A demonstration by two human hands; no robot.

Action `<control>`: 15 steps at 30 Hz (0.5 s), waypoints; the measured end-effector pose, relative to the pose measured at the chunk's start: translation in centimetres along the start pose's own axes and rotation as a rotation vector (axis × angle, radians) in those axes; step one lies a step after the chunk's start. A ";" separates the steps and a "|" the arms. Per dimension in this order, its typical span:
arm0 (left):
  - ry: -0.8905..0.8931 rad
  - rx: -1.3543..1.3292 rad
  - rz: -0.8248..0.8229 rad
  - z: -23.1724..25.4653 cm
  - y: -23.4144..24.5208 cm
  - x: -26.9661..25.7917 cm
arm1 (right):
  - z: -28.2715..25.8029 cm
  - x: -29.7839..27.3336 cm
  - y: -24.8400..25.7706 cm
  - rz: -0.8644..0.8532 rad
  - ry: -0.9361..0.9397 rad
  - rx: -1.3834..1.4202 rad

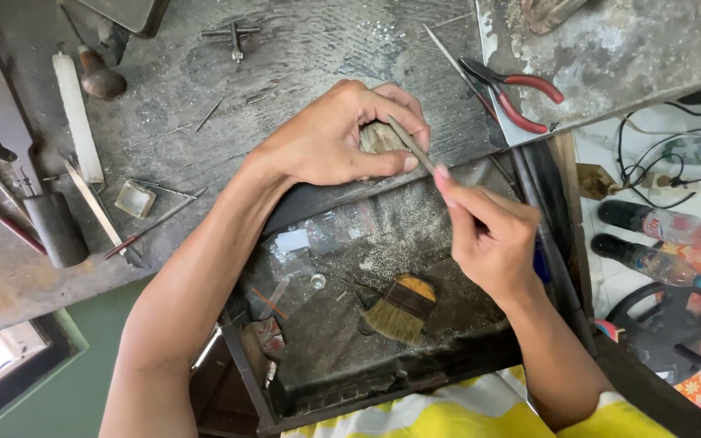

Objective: Filing and smoothing the surface of a metal ring using a needle file and pliers at a jeweler's workbench.

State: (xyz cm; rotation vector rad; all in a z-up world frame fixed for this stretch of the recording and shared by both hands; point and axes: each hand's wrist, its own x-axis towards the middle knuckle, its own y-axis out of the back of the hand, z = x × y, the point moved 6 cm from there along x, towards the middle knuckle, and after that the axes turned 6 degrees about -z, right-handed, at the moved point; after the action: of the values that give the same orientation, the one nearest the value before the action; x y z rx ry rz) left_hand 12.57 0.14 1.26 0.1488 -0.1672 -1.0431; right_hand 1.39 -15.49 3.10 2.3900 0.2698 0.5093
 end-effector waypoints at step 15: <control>-0.088 0.328 0.480 2.4 -3.7 -1.7 | 1.3 -3.8 2.6 0.152 -0.349 0.045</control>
State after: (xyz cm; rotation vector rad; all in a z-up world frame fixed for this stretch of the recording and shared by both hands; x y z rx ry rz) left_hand 8.17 -0.33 2.71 0.3416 -0.4318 -0.5380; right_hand -1.36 -19.41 2.85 2.5032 -0.0559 0.1476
